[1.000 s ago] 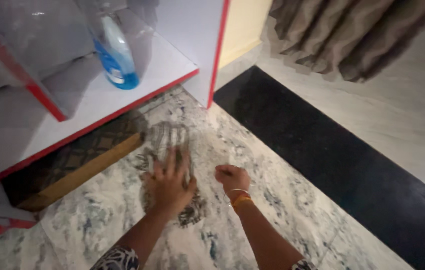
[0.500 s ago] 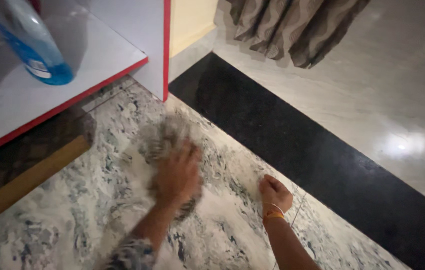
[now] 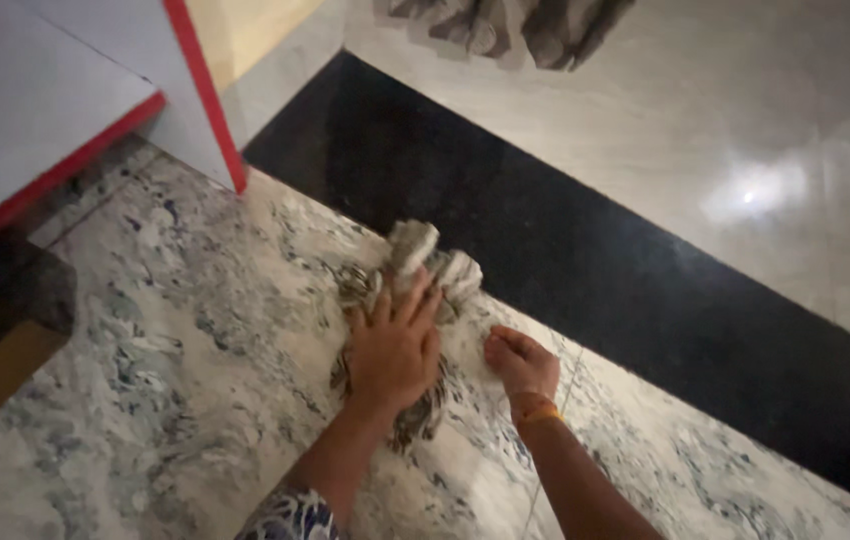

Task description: The person washes a striped cloth in a blue basin of water, wrings it out, and then uses it to wipe several areas of a marble-patterned floor.

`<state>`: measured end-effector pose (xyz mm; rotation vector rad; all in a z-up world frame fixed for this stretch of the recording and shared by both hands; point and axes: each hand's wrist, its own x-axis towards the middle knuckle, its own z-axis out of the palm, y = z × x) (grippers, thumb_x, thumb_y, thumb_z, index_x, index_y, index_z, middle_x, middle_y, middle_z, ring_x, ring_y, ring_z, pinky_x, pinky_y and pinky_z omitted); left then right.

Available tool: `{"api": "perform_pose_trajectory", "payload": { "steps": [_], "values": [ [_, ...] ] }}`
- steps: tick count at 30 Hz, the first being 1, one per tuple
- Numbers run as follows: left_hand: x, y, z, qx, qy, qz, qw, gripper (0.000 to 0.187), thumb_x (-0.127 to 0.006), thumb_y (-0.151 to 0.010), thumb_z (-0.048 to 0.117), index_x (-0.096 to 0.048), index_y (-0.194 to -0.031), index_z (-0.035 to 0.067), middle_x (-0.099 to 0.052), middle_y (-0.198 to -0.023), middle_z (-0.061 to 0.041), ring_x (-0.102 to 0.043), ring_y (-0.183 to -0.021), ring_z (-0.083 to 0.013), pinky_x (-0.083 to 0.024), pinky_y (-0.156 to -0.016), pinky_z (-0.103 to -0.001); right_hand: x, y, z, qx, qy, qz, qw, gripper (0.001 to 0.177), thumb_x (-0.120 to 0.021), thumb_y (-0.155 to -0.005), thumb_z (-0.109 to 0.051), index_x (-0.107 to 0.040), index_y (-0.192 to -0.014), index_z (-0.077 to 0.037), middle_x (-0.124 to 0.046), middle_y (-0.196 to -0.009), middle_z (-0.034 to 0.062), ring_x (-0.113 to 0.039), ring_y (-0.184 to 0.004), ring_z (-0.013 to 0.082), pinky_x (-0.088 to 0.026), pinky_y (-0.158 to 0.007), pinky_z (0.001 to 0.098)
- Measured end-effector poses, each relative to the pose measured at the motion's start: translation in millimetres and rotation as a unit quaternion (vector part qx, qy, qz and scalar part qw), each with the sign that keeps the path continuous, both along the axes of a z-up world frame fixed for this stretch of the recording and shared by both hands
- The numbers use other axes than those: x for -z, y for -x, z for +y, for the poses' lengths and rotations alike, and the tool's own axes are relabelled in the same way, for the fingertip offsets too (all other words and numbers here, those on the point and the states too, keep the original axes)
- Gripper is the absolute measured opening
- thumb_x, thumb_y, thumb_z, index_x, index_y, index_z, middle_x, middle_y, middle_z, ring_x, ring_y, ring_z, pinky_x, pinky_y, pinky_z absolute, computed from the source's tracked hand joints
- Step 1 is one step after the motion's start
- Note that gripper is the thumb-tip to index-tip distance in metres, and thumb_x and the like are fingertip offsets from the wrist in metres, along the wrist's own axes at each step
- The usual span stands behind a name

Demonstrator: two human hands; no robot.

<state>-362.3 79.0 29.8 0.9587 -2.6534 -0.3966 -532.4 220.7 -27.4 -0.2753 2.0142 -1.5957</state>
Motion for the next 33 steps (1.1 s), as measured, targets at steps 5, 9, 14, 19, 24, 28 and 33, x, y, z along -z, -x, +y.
{"api": "perform_pose_trajectory", "payload": {
  "steps": [5, 9, 14, 19, 24, 28, 33],
  "values": [
    [-10, 3, 8, -0.039, 0.006, -0.064, 0.997, 0.057, -0.037, -0.098, 0.047, -0.042, -0.153, 0.034, -0.004, -0.17, 0.003, -0.012, -0.154, -0.0325, -0.017, -0.111, -0.074, -12, 7, 23, -0.01, -0.045, -0.03, 0.998, 0.027, -0.074, -0.088, -0.008, -0.076, -0.113, 0.002, -0.079, -0.094, 0.0089, -0.074, -0.084, 0.0172, -0.06, -0.08, 0.0279],
    [-2, 7, 13, -0.058, 0.084, 0.008, 0.995, 0.049, -0.042, -0.096, 0.052, -0.054, -0.141, 0.035, -0.005, -0.169, -0.003, -0.008, -0.149, -0.0431, -0.015, -0.111, -0.077, -35, 18, 59, 0.029, 0.081, -0.151, 0.985, 0.027, -0.07, -0.092, -0.008, -0.072, -0.115, 0.006, -0.075, -0.103, 0.0104, -0.074, -0.093, 0.0199, -0.061, -0.09, 0.0333],
    [9, 28, 26, -0.094, 0.026, 0.028, 0.995, 0.041, -0.054, -0.097, 0.046, -0.067, -0.135, 0.033, -0.028, -0.166, -0.004, -0.03, -0.147, -0.0396, -0.031, -0.108, -0.071, -53, 49, 113, 0.103, 0.086, -0.188, 0.973, 0.029, -0.067, -0.096, -0.012, -0.071, -0.119, 0.005, -0.072, -0.094, 0.0088, -0.069, -0.086, 0.0194, -0.062, -0.089, 0.0338],
    [27, 55, 85, 0.001, 0.074, 0.147, 0.986, 0.034, -0.059, -0.102, 0.036, -0.071, -0.132, 0.026, -0.052, -0.154, -0.014, -0.05, -0.135, -0.0424, -0.044, -0.109, -0.057, -29, 72, 182, 0.099, 0.09, -0.221, 0.966, 0.028, -0.065, -0.098, -0.015, -0.076, -0.116, 0.003, -0.061, -0.08, 0.0084, -0.055, -0.068, 0.0179, -0.05, -0.07, 0.0317],
    [-1, 129, 218, 0.083, -0.015, 0.178, 0.98, 0.036, -0.057, -0.101, 0.033, -0.069, -0.134, 0.027, -0.051, -0.154, -0.011, -0.05, -0.134, -0.0385, -0.037, -0.109, -0.057, -40, 98, 245, 0.152, 0.081, -0.267, 0.948, 0.021, -0.07, -0.097, -0.018, -0.067, -0.104, 0.002, -0.064, -0.084, 0.0086, -0.058, -0.073, 0.0181, -0.05, -0.072, 0.0307],
    [-35, 149, 316, 0.165, -0.034, 0.071, 0.983, 0.043, -0.054, -0.101, 0.04, -0.06, -0.143, 0.03, -0.037, -0.159, -0.004, -0.039, -0.141, -0.0341, -0.025, -0.117, -0.059, -42, 124, 295, 0.112, 0.153, -0.231, 0.954, 0.017, -0.071, -0.095, -0.013, -0.068, -0.108, -0.001, -0.065, -0.092, 0.0074, -0.064, -0.084, 0.0174, -0.056, -0.08, 0.0293],
    [-54, 136, 331, 0.237, -0.081, -0.108, 0.962, 0.051, -0.056, -0.094, 0.044, -0.058, -0.143, 0.029, -0.018, -0.173, 0.001, -0.018, -0.152, -0.0337, -0.018, -0.117, -0.059, -47, 107, 291, 0.179, 0.162, -0.286, 0.927, 0.025, -0.067, -0.092, -0.002, -0.067, -0.117, 0.004, -0.073, -0.112, 0.0127, -0.071, -0.104, 0.0251, -0.057, -0.092, 0.0307]
  ]
}}
